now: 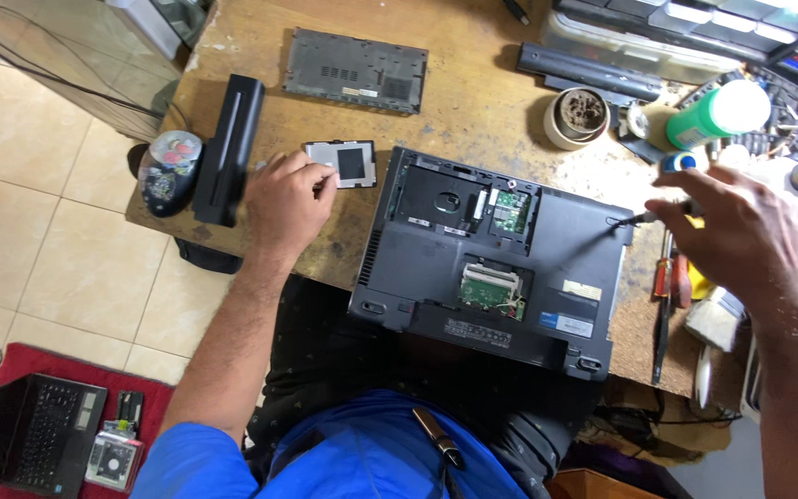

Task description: The person uses a screwdriver to remove screws from the bottom panel of a laptop. They then remove the panel, place it aside, and reattach it by screwing it back into place.

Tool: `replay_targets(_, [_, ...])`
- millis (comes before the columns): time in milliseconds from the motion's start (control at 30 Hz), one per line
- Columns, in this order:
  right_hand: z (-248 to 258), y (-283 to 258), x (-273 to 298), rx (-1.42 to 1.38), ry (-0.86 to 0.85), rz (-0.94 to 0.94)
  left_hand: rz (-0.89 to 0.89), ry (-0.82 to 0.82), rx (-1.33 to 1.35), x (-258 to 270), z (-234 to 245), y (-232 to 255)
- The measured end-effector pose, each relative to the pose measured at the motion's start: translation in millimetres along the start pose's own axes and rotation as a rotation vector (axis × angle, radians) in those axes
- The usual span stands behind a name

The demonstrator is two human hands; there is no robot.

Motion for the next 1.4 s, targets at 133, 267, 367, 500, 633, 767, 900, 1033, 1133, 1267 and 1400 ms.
replay_targets(133, [5, -2, 1, -0.278, -0.077, 0.021, -0.027, 0.017, -0.004, -2, 0, 3])
replay_targets(267, [9, -4, 2, -0.115, -0.016, 0.004, 0.094, -0.085, 0.098, -6, 1, 8])
replay_targets(367, [2, 0, 2, -0.095, -0.037, -0.023, 0.118, 0.05, 0.205, -11, -11, 21])
replay_targets(500, [10, -3, 3, -0.308, -0.092, 0.037, 0.105, 0.205, 0.489, -15, -25, 56])
replay_targets(633, [9, -1, 3, -0.044, -0.079, -0.082, 0.047, 0.083, 0.755, -29, -7, 98])
replay_targets(767, [25, -5, 5, -0.181, -0.227, -0.098, -0.012, -0.149, 0.894, -39, -2, 112])
replay_targets(900, [11, 3, 3, -0.084, -0.193, -0.094, 0.065, -0.226, 0.985, -33, -3, 108])
replay_targets(1033, [14, 1, 2, -0.261, -0.237, -0.049, 0.101, -0.134, 1.107, -33, 0, 105])
replay_targets(1133, [9, 3, 4, -0.16, -0.121, -0.05, 0.134, -0.127, 1.134, -34, 1, 106])
replay_targets(1267, [16, 0, 4, -0.339, -0.202, -0.007, 0.153, -0.121, 1.135, -35, 1, 106])
replay_targets(1400, [22, 2, 1, -0.154, -0.235, -0.038, 0.155, -0.089, 1.136, -37, 1, 107])
Point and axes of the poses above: each hand's wrist, its own x-axis away from the middle knuckle, its own z-axis out of the back of the hand, y = z × x, the point moved 1 cm from there along -x, towards the middle knuckle, and after that the axes turned 11 degrees about -z, right-handed, at the moved point
